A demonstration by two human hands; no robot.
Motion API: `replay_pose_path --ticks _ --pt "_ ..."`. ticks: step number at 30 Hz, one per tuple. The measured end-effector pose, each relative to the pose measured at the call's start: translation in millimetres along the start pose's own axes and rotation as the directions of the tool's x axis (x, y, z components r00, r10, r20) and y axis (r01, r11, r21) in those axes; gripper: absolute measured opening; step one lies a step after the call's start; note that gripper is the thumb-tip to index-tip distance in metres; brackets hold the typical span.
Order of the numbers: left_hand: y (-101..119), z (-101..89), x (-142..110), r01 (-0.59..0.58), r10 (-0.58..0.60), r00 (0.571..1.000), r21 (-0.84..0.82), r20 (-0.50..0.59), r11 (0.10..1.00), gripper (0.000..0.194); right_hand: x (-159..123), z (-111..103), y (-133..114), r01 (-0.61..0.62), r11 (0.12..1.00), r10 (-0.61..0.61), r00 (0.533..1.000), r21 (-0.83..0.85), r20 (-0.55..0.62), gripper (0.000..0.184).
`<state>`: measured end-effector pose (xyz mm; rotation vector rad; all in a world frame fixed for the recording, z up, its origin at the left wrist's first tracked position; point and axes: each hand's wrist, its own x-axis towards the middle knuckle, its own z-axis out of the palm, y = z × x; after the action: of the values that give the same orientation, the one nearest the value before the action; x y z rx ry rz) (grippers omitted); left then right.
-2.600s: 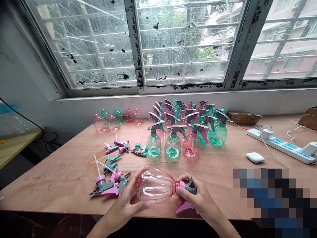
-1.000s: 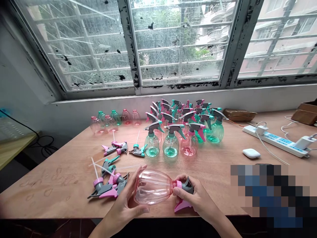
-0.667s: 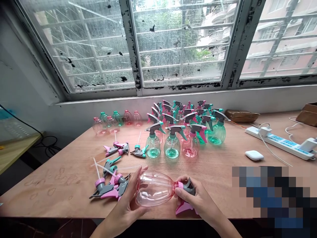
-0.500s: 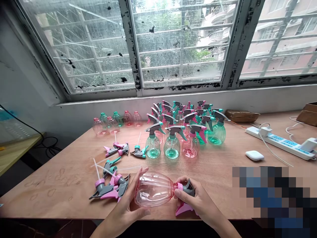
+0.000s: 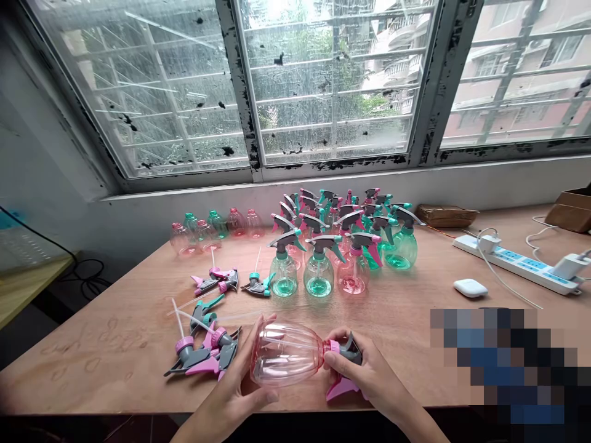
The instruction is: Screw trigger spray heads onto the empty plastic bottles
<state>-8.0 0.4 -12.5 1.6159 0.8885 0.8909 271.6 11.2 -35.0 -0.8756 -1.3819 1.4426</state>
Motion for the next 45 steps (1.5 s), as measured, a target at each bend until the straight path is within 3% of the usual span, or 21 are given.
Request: replay_pose_path --ticks 8,18,21,25,32,36,45 --pt "-4.0 2.0 0.5 -0.038 0.039 0.999 -0.038 0.022 0.999 0.089 0.9 -0.1 2.0 0.020 0.999 -0.019 1.000 0.027 -0.022 0.036" --pt "2.4 0.3 1.4 0.004 -0.003 0.999 -0.018 0.038 1.000 0.104 -0.2 0.3 0.4 0.005 1.000 -0.005 1.000 -0.026 -0.026 0.038" --pt "3.0 1.3 -0.1 -0.026 0.024 0.999 0.054 0.023 0.998 0.097 -0.3 1.2 -1.3 0.015 1.000 -0.016 0.999 -0.017 -0.040 0.038" --pt "3.2 3.0 -1.3 -0.050 0.050 0.998 0.013 0.026 0.999 0.084 -0.2 0.5 -0.8 0.007 1.000 -0.007 1.000 -0.010 -0.018 0.037" --pt "6.4 -0.1 -1.0 0.010 -0.011 1.000 0.034 0.026 0.999 0.107 -0.9 0.7 -2.4 0.002 1.000 -0.002 1.000 -0.007 -0.015 0.037" --pt "7.3 -1.0 -0.8 0.035 -0.036 0.999 0.041 0.023 0.999 0.101 -1.3 2.9 -4.1 0.001 1.000 -0.001 0.999 0.000 -0.048 0.039" --pt "2.2 1.7 -1.0 -0.045 0.044 0.999 0.043 0.028 0.998 0.094 -1.6 1.3 0.1 -0.014 1.000 0.014 0.998 -0.005 -0.064 0.041"
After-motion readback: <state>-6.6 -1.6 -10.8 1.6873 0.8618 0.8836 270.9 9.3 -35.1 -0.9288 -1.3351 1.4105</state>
